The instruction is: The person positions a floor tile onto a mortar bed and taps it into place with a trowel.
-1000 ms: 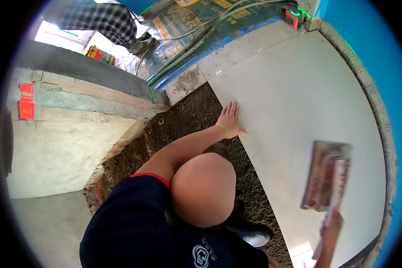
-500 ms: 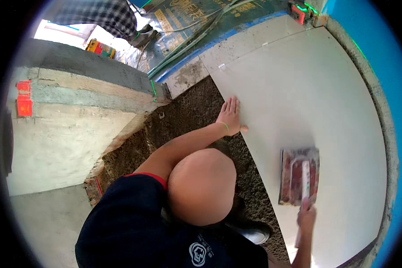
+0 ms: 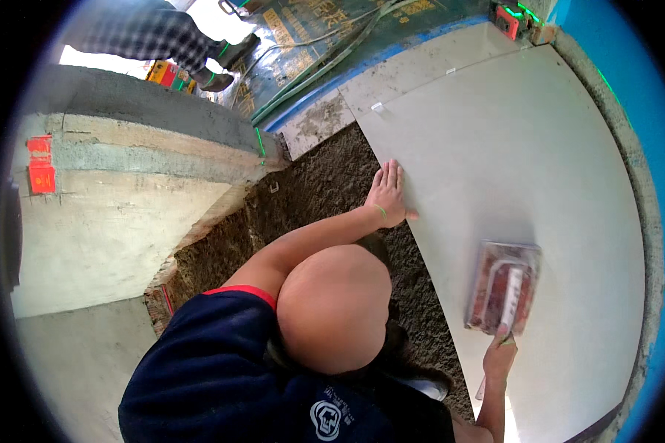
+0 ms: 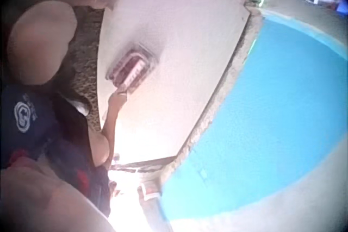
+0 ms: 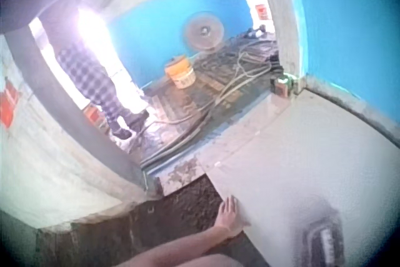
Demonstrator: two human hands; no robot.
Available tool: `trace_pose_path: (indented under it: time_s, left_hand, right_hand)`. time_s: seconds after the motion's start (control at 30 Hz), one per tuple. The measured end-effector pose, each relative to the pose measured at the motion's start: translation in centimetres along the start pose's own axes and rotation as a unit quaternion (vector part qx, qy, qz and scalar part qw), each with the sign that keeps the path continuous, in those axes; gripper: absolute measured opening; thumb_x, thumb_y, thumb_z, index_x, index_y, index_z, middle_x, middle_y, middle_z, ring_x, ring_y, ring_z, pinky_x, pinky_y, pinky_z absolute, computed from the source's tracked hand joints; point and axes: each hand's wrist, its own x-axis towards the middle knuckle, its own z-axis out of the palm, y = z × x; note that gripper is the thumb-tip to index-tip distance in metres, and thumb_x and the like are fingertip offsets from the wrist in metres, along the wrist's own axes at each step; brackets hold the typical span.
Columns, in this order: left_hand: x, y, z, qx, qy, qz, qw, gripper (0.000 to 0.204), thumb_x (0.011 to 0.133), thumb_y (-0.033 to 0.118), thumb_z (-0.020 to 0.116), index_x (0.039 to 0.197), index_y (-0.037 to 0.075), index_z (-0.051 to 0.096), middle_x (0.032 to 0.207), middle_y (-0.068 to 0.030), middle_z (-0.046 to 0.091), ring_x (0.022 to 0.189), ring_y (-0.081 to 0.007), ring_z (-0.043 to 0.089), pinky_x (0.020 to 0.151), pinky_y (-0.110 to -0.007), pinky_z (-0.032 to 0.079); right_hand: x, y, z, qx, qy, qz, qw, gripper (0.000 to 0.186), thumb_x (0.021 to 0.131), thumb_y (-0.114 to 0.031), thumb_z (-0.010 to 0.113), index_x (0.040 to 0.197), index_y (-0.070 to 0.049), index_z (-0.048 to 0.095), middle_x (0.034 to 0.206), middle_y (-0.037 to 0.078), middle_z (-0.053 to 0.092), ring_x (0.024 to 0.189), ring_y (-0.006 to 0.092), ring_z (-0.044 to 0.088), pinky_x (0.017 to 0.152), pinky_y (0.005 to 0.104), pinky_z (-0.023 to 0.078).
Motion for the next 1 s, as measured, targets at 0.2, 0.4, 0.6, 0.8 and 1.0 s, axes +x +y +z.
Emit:
trace_pose_path:
  time_s: [0.2, 0.4, 0.6, 0.8, 1.0]
  left_hand:
    - [-0.5, 0.4, -0.6, 0.01, -0.001, -0.031, 0.999, 0.116, 0.084, 0.071, 0.052, 0.15, -0.01, 0.002, 0.159, -0.028, -0.002, 0.149, -0.039, -0.002, 0.121, -0.045, 0.004]
    - [-0.4, 0.0, 0.0, -0.012, 0.006, -0.027, 1.0, 0.116, 0.083, 0.069, 0.054, 0.15, -0.01, 0.003, 0.158, -0.0296, -0.003, 0.149, -0.0399, -0.003, 0.12, -0.046, 0.004]
    - [-0.6, 0.2, 0.2, -0.014, -0.002, -0.019, 1.0, 0.116, 0.083, 0.067, 0.056, 0.149, -0.013, 0.004, 0.157, -0.0318, -0.003, 0.148, -0.0424, -0.003, 0.12, -0.047, 0.004]
    - [-1.2, 0.3, -0.9, -0.016, 0.002, -0.03, 0.999, 0.116, 0.085, 0.066, 0.056, 0.149, -0.013, 0.0, 0.157, -0.0319, -0.005, 0.148, -0.0425, -0.005, 0.12, -0.046, 0.004]
    - [-0.5, 0.0, -0.8, -0.028, -0.022, -0.03, 0.999, 0.112, 0.087, 0.063, 0.056, 0.15, -0.01, 0.0, 0.158, -0.029, -0.006, 0.148, -0.0403, -0.004, 0.121, -0.045, 0.003]
  right_hand:
    - [1.3, -3.6, -9.0, 0.251, -0.138, 0.023, 0.958, 0.054, 0.097, -0.062, 0.042, 0.073, -0.014, 0.046, 0.051, -0.005, 0.039, 0.037, 0.0073, 0.037, 0.033, 0.0239, 0.029]
    - [-2.4, 0.5, -18.3, 0.423, 0.171, -0.077, 0.886, 0.058, 0.099, -0.058, 0.04, 0.121, -0.005, 0.05, 0.083, 0.002, 0.056, 0.056, 0.0045, 0.046, 0.049, 0.0187, 0.037]
    - [3.2, -0.3, 1.4, -0.029, -0.003, -0.068, 0.997, 0.061, 0.1, -0.047, 0.044, 0.09, 0.01, 0.062, 0.082, 0.031, 0.063, 0.076, 0.0477, 0.062, 0.066, 0.0485, 0.048]
    - [5.2, -8.2, -8.7, 0.173, -0.155, 0.047, 0.971, 0.051, 0.102, -0.047, 0.044, 0.083, -0.001, 0.056, 0.057, 0.007, 0.043, 0.052, 0.0236, 0.046, 0.046, 0.0363, 0.037]
    - [2.1, 1.2, -18.0, 0.27, 0.212, -0.194, 0.919, 0.031, 0.1, -0.037, 0.047, 0.106, -0.008, 0.056, 0.081, 0.005, 0.052, 0.067, 0.0192, 0.049, 0.059, 0.0332, 0.041]
